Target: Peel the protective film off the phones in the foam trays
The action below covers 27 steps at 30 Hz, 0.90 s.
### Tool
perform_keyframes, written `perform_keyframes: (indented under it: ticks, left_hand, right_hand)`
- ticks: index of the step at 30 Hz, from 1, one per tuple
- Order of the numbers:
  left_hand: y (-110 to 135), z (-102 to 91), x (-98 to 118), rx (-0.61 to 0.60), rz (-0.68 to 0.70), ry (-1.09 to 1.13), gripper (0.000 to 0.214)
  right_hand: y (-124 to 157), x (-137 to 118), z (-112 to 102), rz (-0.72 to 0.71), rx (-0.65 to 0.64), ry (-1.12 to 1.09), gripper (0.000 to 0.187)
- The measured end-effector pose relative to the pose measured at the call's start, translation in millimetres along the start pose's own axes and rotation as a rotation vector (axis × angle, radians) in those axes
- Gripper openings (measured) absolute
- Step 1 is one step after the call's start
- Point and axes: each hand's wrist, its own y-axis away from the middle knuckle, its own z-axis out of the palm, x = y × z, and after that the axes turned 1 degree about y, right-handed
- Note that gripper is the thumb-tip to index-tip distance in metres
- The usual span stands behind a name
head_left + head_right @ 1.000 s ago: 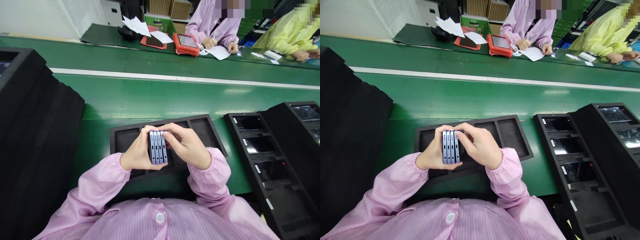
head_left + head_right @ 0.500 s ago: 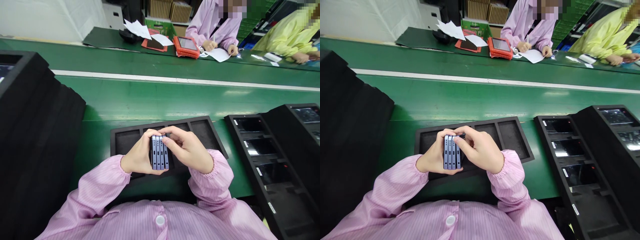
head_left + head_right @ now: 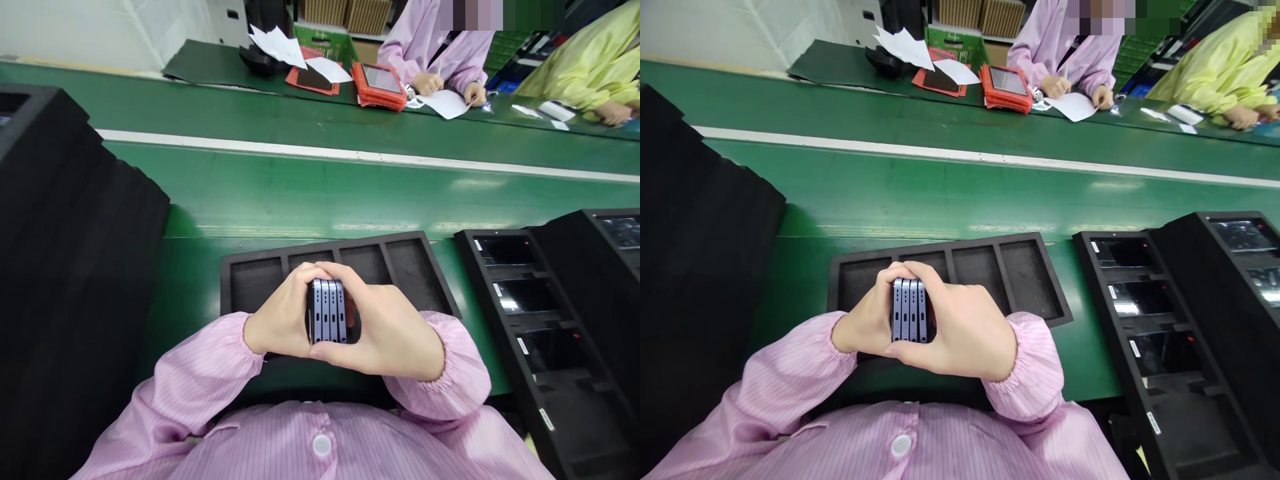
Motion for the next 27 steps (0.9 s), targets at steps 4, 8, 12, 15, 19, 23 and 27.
perform_keyframes:
  ticks: [4, 8, 12, 15, 19, 23, 27]
  left_hand:
    - [-0.8, 1.4, 1.0, -0.001, 0.018, 0.002, 0.074]
    - [-0.6, 1.4, 1.0, -0.008, 0.010, -0.009, 0.073]
    - [0.0, -1.4, 0.4, -0.020, 0.012, -0.017, 0.080]
    - [1.1, -3.0, -0.1, -0.037, -0.011, -0.017, 0.087]
    - [3.2, -2.1, -1.2, -0.049, -0.008, -0.003, 0.091]
    - [3.9, -1.9, -4.8, -0.014, -0.015, -0.004, 0.093]
    - [3.6, -5.7, -8.1, 0.007, -0.071, 0.035, 0.092]
  right_hand:
    - [0.9, -1.2, -0.5, -0.001, -0.004, 0.004, 0.089]
    - [2.2, -1.2, -0.5, 0.002, -0.006, 0.009, 0.089]
    - [0.7, 0.2, 0.4, 0.002, 0.005, -0.038, 0.083]
    - [-3.5, 1.2, 2.2, 0.020, 0.041, -0.107, 0.067]
    - [-13.0, 5.2, 6.4, 0.027, 0.165, -0.240, 0.033]
    - [-24.0, 14.4, 12.4, -0.013, 0.228, -0.420, 0.025]
    - [-30.4, 26.0, 15.4, 0.001, 0.159, -0.620, 0.038]
